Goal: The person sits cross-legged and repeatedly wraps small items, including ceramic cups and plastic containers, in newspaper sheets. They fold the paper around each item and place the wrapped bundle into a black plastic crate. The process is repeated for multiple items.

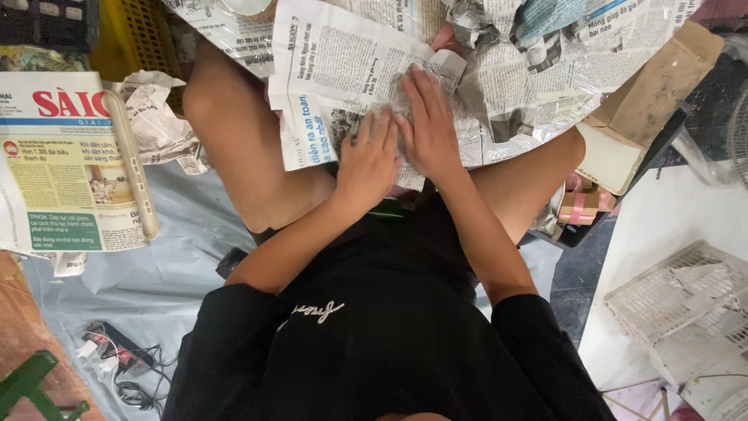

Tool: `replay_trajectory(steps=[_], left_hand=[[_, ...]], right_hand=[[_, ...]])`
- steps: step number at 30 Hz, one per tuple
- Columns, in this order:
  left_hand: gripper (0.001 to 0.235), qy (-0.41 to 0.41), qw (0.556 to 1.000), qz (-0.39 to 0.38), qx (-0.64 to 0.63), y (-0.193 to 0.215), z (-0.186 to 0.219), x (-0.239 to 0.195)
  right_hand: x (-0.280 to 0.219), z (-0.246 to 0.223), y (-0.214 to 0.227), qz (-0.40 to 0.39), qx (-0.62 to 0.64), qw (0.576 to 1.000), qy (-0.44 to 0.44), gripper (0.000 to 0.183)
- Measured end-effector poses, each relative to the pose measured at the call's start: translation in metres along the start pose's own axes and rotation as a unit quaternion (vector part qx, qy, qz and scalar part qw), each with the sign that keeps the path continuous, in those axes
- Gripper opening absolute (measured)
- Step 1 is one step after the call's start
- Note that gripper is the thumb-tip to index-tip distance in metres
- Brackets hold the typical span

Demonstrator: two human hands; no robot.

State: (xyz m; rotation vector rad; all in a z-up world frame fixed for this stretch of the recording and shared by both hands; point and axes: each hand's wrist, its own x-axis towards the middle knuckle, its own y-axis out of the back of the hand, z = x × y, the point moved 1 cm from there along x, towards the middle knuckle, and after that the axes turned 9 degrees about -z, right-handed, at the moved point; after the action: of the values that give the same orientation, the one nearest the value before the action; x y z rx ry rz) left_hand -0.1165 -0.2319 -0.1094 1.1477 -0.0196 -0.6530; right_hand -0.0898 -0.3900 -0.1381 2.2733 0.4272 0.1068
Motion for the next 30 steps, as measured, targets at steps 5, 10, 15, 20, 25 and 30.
replay_trajectory(steps=[5,10,15,20,25,30], left_hand=[[0.065,0.020,0.981,-0.164,-0.106,0.034,-0.028,0.016],[0.074,-0.140,0.989,0.033,0.024,0.030,-0.050,0.038],[0.081,-0.095,0.993,0.062,-0.031,-0.004,-0.054,0.043],[0.074,-0.108,0.992,0.052,-0.050,-0.012,-0.059,0.042],[0.071,-0.112,0.990,0.053,-0.071,-0.010,-0.060,0.043],[0.067,-0.097,0.993,0.037,-0.053,-0.009,-0.061,0.043]], right_hand=[[0.004,0.011,0.006,-0.107,-0.122,0.986,0.043,0.075],[0.011,0.009,0.035,-0.164,-0.113,0.978,0.067,0.068],[0.032,-0.020,0.055,-0.094,-0.047,0.994,0.025,0.031],[0.096,-0.046,0.040,0.060,0.031,0.985,0.161,0.037],[0.164,-0.015,-0.026,0.054,-0.064,0.990,0.109,0.034],[0.183,0.014,-0.047,-0.037,-0.065,0.997,0.030,0.016]])
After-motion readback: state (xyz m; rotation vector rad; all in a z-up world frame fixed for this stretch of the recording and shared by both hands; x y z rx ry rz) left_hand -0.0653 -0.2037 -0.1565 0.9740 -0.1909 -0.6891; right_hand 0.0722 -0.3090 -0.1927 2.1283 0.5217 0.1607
